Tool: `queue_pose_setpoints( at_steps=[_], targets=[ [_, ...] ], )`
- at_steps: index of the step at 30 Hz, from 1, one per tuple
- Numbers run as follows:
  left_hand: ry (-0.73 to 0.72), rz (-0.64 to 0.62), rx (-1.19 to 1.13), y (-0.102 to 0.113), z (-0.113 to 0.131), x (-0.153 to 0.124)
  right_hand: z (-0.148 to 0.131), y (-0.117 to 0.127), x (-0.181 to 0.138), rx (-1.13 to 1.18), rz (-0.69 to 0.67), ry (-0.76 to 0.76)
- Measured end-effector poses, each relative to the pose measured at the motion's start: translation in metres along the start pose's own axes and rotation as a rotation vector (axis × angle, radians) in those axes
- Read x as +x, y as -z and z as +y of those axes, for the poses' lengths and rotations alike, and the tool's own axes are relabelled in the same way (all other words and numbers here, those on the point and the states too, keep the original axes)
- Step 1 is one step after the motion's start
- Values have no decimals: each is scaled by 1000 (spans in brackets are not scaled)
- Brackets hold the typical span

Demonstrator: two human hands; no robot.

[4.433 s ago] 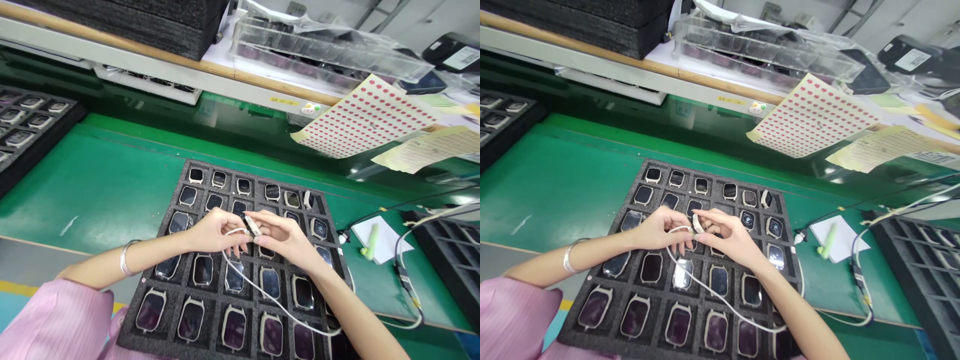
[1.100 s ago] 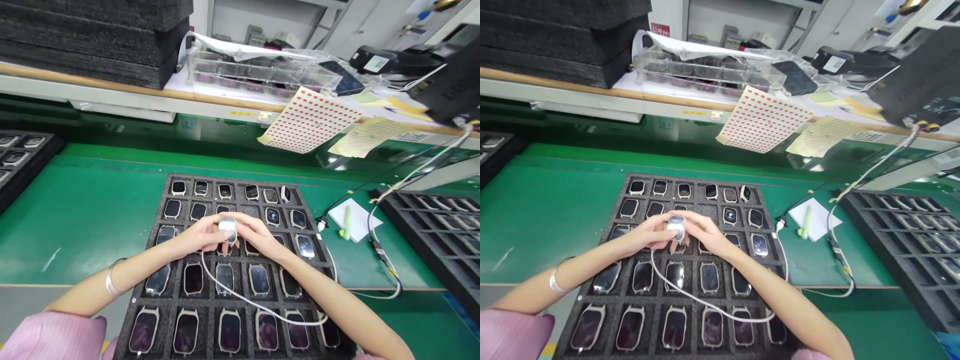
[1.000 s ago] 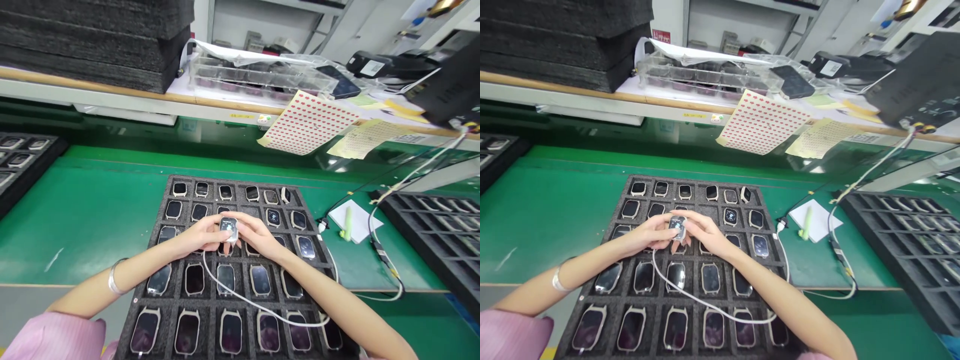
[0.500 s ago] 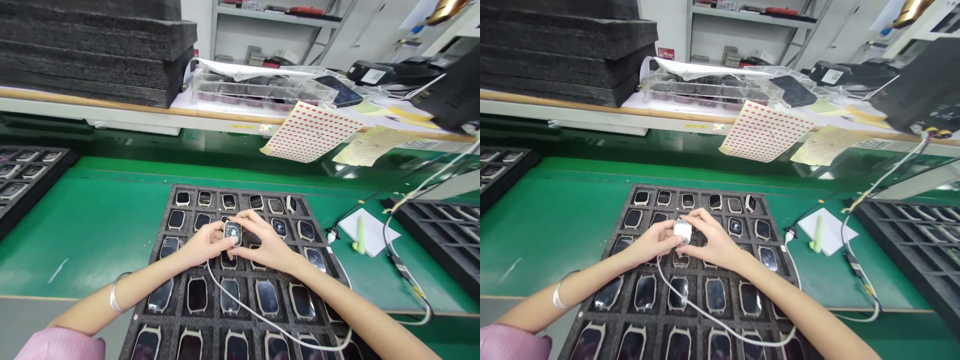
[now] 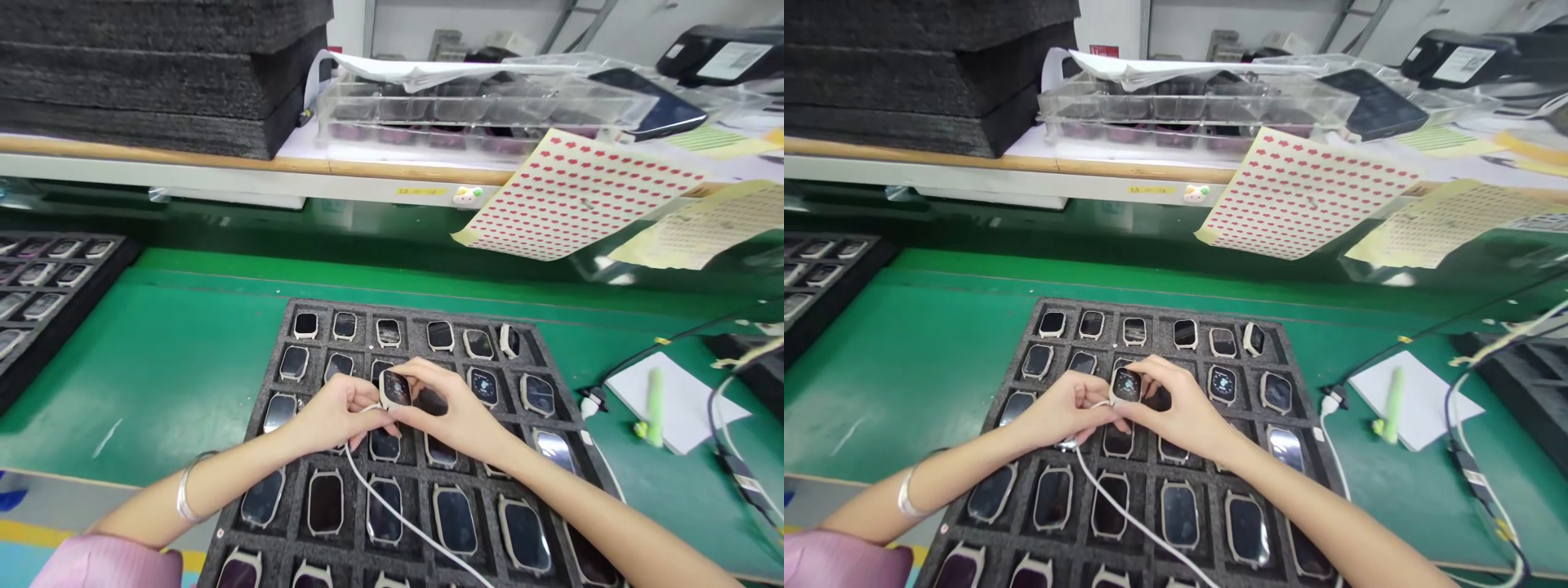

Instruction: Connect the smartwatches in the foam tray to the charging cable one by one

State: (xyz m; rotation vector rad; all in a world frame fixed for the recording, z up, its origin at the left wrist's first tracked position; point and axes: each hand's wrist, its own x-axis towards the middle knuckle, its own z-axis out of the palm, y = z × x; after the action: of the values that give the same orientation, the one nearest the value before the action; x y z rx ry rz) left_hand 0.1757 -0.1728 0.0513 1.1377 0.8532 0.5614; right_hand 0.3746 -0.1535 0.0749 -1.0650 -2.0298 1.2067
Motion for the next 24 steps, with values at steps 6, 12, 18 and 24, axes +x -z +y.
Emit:
queue_pose_setpoints(
  at_steps=[6,12,18,24],
  targets=[
    [-8,54,89,-2,-1,-3,-1,4,-2,233,61,-112],
    [-59,79,108,-4,-1,-5,-5,1,-7,-14,-9,88],
    [-131,138,197,-6,-8,-6,-5,-2,-8,-39,-14,114],
    [-198,167,313,-8,-4,-11,-9,-2,-9,46,-7,76]
  ],
)
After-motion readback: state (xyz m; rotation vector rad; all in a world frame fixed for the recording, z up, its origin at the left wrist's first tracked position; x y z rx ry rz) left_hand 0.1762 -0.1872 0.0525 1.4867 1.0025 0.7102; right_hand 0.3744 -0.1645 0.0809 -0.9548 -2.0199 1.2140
